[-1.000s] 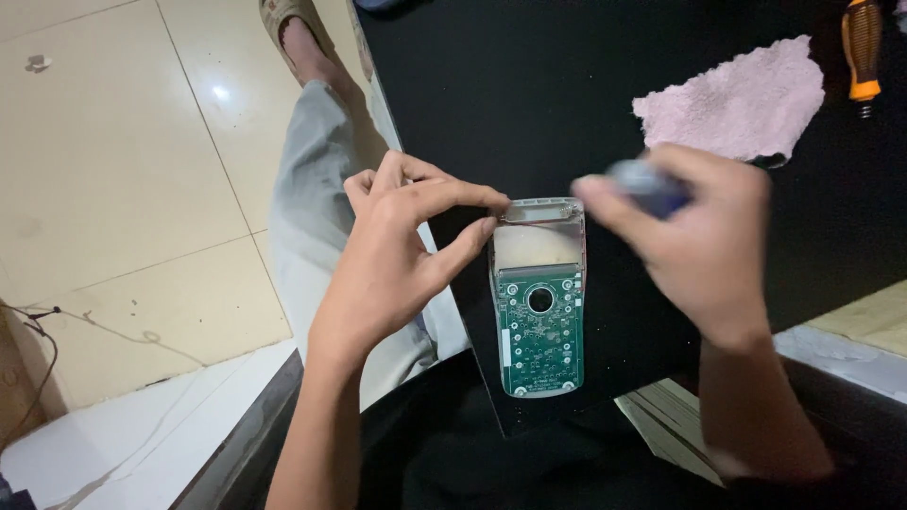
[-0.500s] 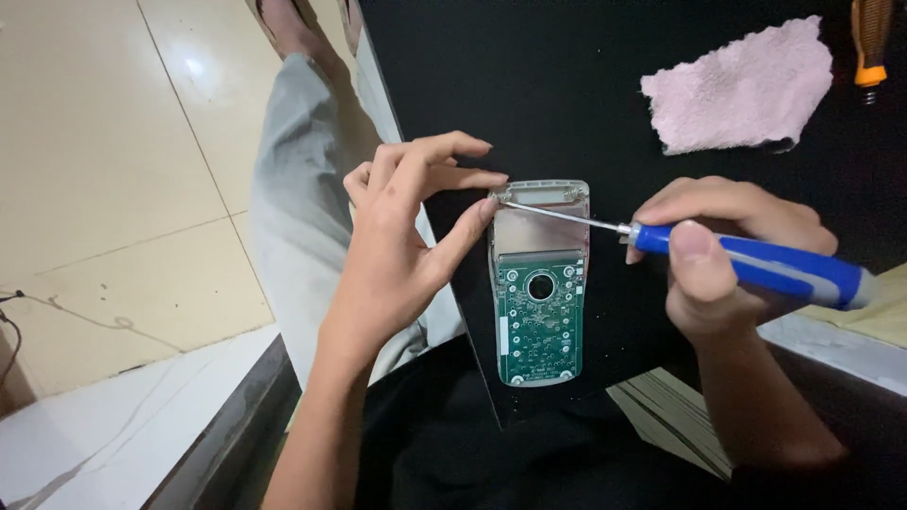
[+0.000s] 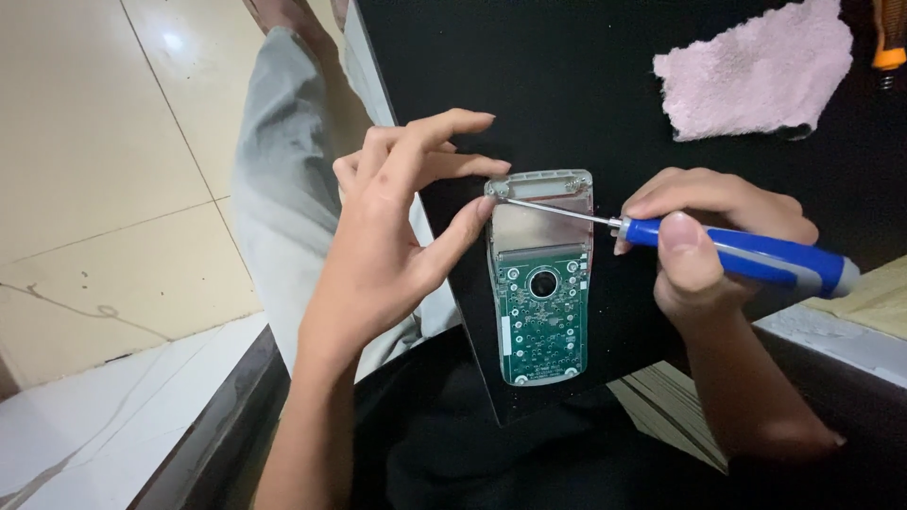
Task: Reassembling a calculator by placing the PCB and screen into the front housing and using a screwdriver to fasten them.
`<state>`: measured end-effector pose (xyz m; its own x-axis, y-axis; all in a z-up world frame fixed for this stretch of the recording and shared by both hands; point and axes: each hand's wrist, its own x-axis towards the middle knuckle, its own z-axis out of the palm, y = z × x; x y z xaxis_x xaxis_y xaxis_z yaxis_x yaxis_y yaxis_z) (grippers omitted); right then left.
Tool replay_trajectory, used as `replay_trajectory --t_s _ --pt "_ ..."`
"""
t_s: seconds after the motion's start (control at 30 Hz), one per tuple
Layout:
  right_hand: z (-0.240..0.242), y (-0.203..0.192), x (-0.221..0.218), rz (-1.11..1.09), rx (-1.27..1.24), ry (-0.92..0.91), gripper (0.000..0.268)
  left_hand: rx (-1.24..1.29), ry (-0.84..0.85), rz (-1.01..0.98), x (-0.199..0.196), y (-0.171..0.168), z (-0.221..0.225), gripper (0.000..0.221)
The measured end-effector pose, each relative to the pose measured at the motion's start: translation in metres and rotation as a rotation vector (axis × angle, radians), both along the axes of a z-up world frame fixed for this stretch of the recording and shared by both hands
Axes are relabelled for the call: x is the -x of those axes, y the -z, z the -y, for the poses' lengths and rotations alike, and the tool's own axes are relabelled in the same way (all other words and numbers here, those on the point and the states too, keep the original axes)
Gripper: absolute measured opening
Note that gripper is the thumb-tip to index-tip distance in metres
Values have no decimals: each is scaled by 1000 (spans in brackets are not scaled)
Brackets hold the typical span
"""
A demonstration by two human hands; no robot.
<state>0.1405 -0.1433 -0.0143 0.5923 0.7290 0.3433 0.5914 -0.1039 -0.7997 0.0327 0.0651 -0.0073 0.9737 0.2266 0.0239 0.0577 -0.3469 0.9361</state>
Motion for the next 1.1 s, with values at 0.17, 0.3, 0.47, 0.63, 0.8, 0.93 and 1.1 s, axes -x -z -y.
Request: replay_trajectory --t_s 0.17,0.3,0.47,0.63,0.8,0.93,1.1 --pt "0 0 1 19 -8 23 15 19 15 -10 3 -1 0 49" --pt "4 0 0 34 -37 30 11 58 -8 -17 4 -3 2 47" --pt "1 -3 0 36 -4 27 14 24 -24 7 4 2 3 47" --pt "2 1 -1 13 -11 13 15 28 -23 0 3 0 4 47" --pt "8 7 -3 76 -39 -24 14 -95 -59 17 2 -7 13 35" --pt "18 -2 -2 42 -69 44 12 -146 -94 34 3 -8 19 32" --pt "22 -6 3 50 -9 145 18 -302 -150 86 5 -5 27 26"
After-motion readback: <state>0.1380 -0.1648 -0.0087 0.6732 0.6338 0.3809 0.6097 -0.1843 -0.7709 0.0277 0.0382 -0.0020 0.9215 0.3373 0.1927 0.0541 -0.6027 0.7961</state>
